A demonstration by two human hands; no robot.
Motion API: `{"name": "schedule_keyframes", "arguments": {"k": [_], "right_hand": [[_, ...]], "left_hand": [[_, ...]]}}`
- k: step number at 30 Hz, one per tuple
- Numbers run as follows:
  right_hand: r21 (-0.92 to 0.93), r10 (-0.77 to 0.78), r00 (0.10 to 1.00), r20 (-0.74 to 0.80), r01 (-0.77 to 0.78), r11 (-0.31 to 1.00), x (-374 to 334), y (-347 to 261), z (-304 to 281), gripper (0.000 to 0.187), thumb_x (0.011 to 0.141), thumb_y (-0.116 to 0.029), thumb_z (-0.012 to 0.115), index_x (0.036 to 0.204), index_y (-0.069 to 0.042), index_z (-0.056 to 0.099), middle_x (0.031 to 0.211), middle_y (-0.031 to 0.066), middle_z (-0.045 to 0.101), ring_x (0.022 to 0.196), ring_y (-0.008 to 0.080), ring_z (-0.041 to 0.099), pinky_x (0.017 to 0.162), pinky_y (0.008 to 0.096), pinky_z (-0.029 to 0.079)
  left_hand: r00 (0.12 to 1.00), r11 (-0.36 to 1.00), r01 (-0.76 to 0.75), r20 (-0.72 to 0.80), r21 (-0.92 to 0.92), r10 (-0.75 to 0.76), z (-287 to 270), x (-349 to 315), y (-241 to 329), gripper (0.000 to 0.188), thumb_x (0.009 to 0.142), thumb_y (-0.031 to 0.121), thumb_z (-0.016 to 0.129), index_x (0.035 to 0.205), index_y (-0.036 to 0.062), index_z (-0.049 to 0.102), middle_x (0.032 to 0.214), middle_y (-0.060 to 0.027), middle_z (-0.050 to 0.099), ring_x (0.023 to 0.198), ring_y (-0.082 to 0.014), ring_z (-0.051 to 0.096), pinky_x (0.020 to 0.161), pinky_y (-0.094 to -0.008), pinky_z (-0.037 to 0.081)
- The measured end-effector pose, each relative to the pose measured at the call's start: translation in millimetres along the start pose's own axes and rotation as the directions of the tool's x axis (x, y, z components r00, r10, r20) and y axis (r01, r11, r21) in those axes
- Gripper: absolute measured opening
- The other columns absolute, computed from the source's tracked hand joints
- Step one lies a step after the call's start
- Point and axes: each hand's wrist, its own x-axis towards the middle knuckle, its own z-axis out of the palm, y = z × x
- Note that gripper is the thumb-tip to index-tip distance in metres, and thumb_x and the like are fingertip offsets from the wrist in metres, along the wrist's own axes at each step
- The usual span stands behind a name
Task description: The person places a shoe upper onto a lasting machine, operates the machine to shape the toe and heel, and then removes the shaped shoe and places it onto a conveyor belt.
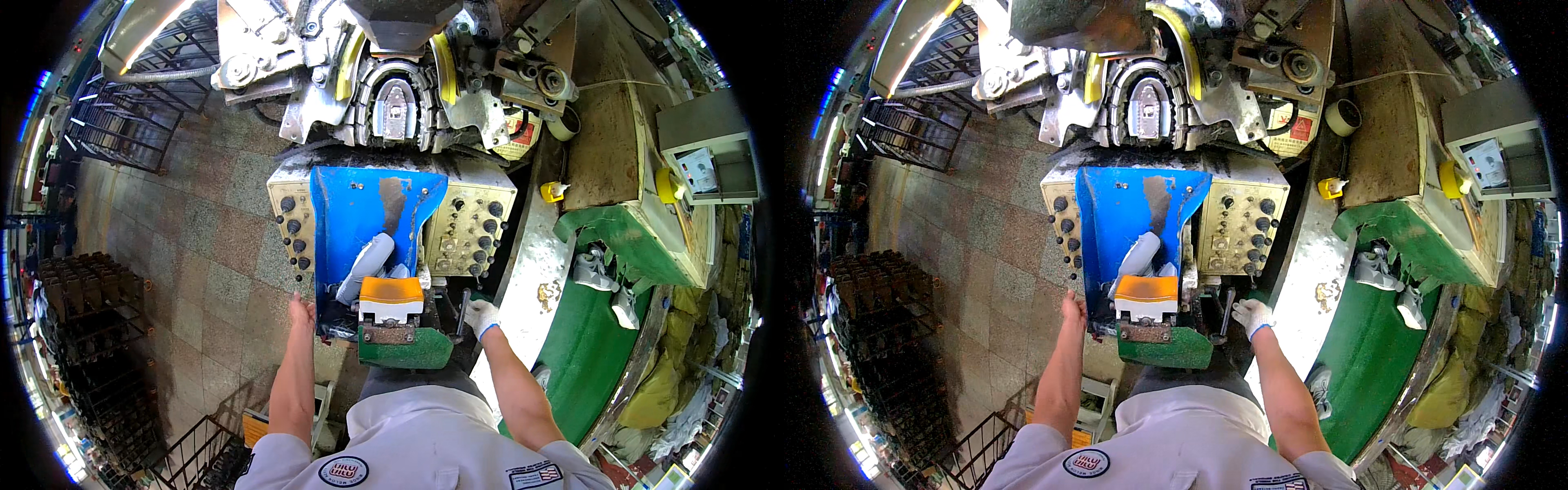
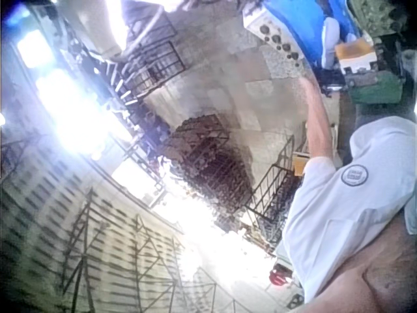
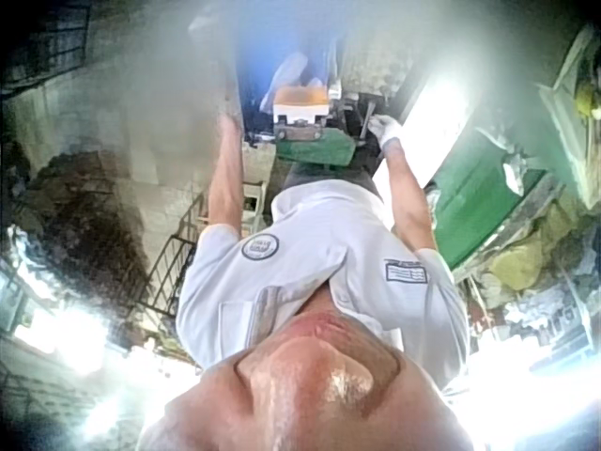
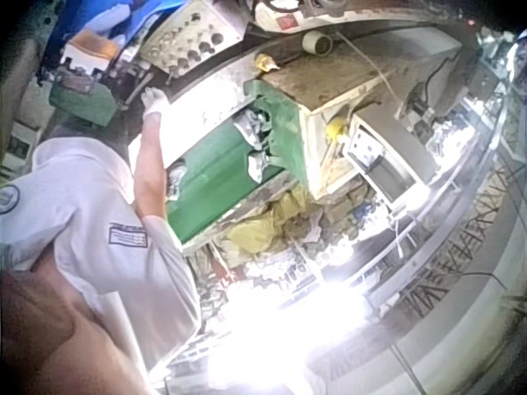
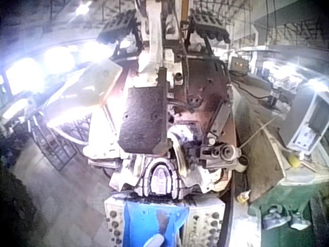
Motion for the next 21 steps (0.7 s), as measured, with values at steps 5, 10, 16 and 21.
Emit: {"name": "schedule_keyframes", "arguments": {"k": [5,10,16,21], "right_hand": [[-0.215,-0.126,0.991,0.046,0.133,0.968,9,1,-8,0.019,0.088,-0.003,0.056,0.104,0.008,0.058,0.121,0.0238,0.061,0.099,0.0425,0.067,0.084,0.0540,0.058],[-0.071,-0.028,0.999,-0.029,0.026,0.997,-9,-9,17,0.016,0.087,-0.003,0.058,0.100,0.005,0.058,0.110,0.0228,0.064,0.093,0.0396,0.068,0.084,0.0525,0.058],[-0.375,-0.150,0.976,0.157,0.200,0.905,-13,1,3,0.017,0.089,-0.004,0.057,0.103,0.005,0.058,0.114,0.0243,0.063,0.104,0.0429,0.066,0.089,0.0533,0.056],[-0.069,0.015,0.995,0.095,-0.008,0.998,-9,2,-34,0.022,0.091,-0.003,0.057,0.110,0.006,0.052,0.127,0.0243,0.057,0.114,0.0444,0.062,0.091,0.0561,0.055]], "left_hand": [[0.997,0.997,-0.042,-0.064,0.065,0.046,17,-31,-1,0.044,0.098,0.044,0.059,0.105,0.0002,0.059,0.088,-0.0162,0.066,0.058,-0.0215,0.060,0.051,-0.0355,0.050],[0.742,0.560,-0.567,0.079,0.604,0.665,33,-106,30,0.024,0.093,0.024,0.066,0.098,0.0005,0.066,0.098,-0.0156,0.070,0.076,-0.0260,0.066,0.070,-0.0376,0.054],[0.181,-0.108,-0.890,0.561,0.443,0.808,79,-228,51,0.030,0.087,0.005,0.069,0.116,-0.0034,0.064,0.118,-0.0196,0.066,0.118,-0.0394,0.061,0.101,-0.0440,0.049],[0.010,-0.273,-0.881,0.592,0.386,0.806,124,-270,69,0.046,0.082,0.001,0.073,0.126,-0.0014,0.059,0.135,-0.0215,0.059,0.129,-0.0404,0.055,0.108,-0.0462,0.045]]}}
